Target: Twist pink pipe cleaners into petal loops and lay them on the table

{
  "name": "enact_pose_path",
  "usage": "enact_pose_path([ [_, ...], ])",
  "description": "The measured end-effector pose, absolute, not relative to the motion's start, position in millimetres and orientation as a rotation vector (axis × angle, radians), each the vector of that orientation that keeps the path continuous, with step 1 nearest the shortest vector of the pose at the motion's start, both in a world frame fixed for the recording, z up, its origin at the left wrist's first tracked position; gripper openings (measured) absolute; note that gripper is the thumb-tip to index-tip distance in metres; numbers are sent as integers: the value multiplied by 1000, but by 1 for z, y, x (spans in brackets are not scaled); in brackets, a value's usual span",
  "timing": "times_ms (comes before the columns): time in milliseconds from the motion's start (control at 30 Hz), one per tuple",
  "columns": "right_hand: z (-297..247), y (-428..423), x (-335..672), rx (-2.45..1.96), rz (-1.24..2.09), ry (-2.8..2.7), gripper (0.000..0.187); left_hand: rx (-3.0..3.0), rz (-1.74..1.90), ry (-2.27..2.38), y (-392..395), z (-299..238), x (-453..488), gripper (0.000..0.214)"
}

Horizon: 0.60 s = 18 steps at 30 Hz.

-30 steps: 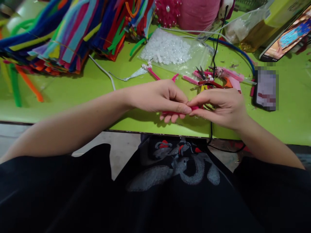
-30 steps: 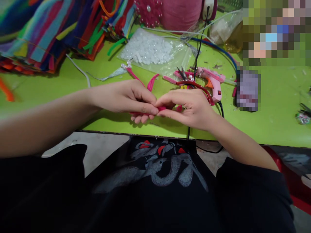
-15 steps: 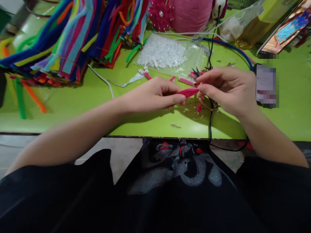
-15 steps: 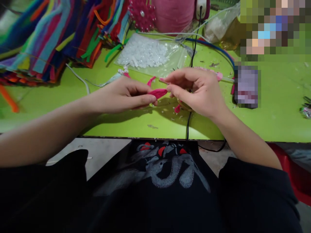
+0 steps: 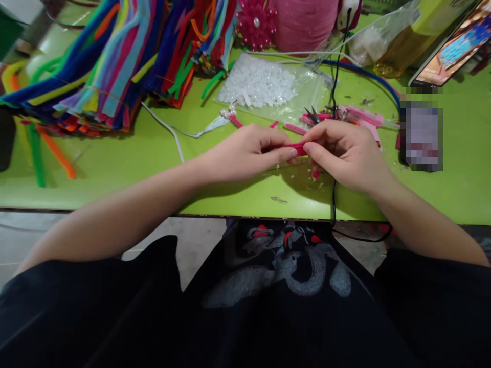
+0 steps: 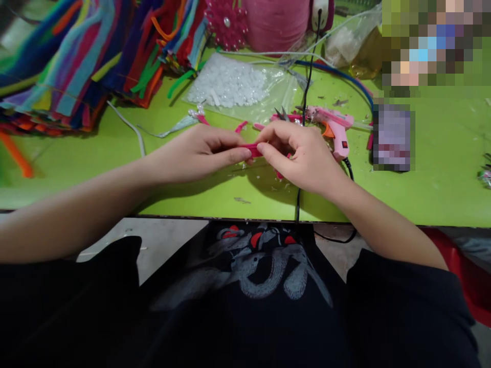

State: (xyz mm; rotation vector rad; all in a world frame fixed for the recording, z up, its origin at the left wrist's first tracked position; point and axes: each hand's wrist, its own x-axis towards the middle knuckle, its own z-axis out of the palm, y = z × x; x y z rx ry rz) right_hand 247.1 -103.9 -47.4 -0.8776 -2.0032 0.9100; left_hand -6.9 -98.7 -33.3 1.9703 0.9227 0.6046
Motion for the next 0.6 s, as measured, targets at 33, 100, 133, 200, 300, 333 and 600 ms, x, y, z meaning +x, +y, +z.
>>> enact_pose_path([
  [33, -49, -103, 247, -883, 974, -1969, 12, 1978, 619, 936, -98, -33, -7, 31],
  [100, -51, -103, 247, -889, 1081, -1924, 18, 1985, 673, 958, -97, -34, -7, 32],
  [133, -50, -103, 246, -889, 1117, -1910, 21, 1988, 700, 966, -97, -33, -7, 33],
  [200, -45, -106, 246, -916, 1159, -1909, 23, 1998, 745, 975, -97, -33, -6, 36],
  [300, -34, -111, 245, -1011, 1190, -1945, 27, 2016, 809, 975, -99, -32, -4, 38],
  [333, -30, -113, 244, -1038, 1193, -1957, 27, 2016, 830, 977, -100, -32, -4, 38],
  [600, -30, -113, 245, -1099, 989, -2014, 27, 1975, 897, 1045, -102, -34, -4, 36],
])
